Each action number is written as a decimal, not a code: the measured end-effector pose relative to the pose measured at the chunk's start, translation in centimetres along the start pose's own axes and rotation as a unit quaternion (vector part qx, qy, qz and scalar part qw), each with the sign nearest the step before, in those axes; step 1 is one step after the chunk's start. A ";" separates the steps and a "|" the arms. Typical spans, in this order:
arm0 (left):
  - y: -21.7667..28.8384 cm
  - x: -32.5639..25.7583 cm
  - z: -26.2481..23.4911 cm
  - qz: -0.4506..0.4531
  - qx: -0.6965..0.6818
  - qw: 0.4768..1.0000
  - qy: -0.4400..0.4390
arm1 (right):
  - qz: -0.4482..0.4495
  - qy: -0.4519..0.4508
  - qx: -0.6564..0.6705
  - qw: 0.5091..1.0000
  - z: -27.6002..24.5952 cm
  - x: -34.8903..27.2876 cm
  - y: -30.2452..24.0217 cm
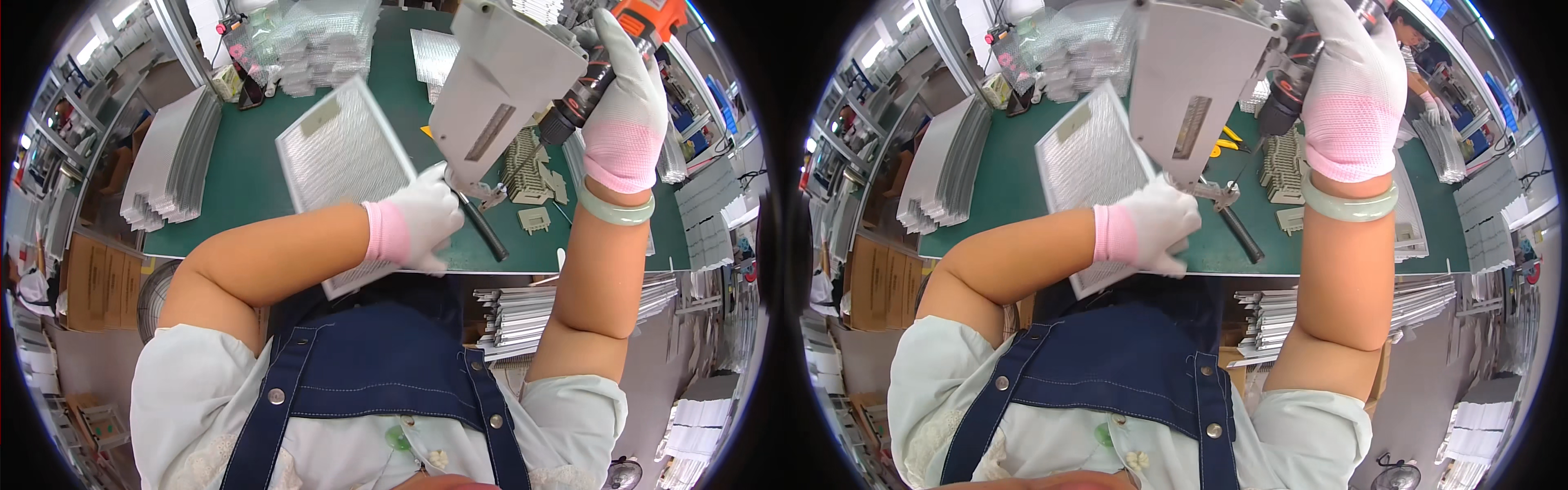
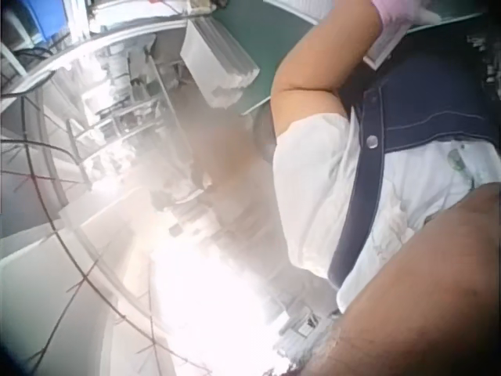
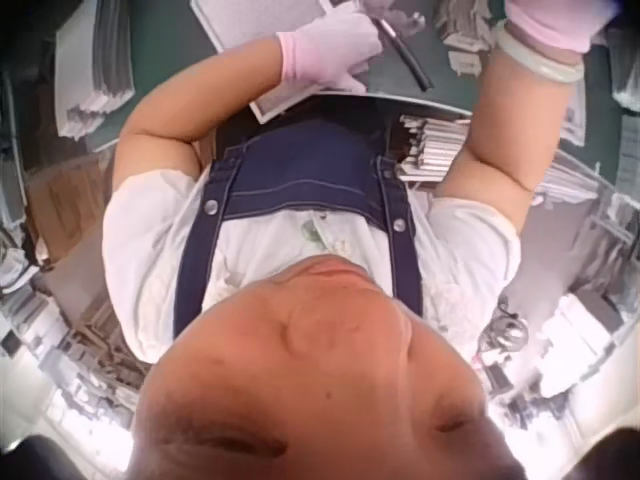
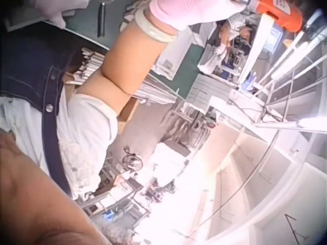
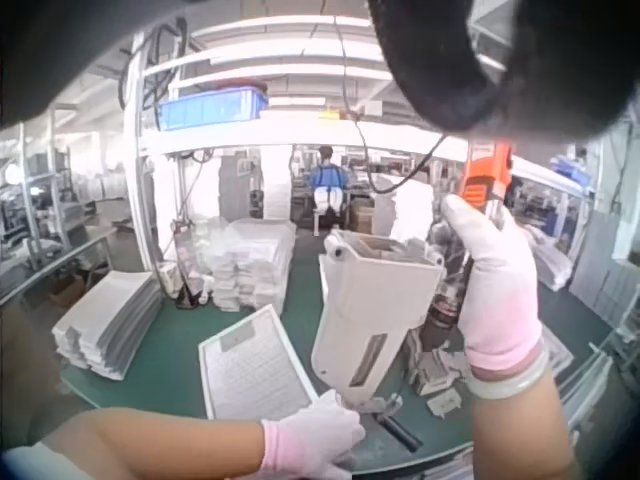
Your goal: The person assembles a rectangular air filter by placing a mesh sheet onto a frame, inserting a small rectangular component, and securing the assembly with a handheld stapler. The person handles the components one at a time on a green workbench in a factory setting.
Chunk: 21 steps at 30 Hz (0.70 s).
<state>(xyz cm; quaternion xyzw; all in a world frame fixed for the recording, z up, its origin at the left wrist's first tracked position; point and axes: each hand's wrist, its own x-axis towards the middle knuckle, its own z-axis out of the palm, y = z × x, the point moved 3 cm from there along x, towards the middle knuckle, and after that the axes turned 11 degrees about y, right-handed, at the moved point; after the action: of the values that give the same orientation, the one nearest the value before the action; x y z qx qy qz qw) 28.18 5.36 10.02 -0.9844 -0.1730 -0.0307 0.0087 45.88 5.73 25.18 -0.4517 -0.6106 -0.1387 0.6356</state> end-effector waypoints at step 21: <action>-0.7 -8.4 -10.1 -0.035 0.003 0.945 0.326 | 0.097 0.166 -0.046 0.980 -5.4 -1.8 5.8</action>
<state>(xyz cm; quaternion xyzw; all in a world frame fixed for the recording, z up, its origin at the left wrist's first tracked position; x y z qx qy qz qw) 19.48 2.85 19.53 -0.9141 -0.1951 -0.3493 0.0666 53.27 4.24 22.06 -0.5083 -0.4428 -0.1777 0.7170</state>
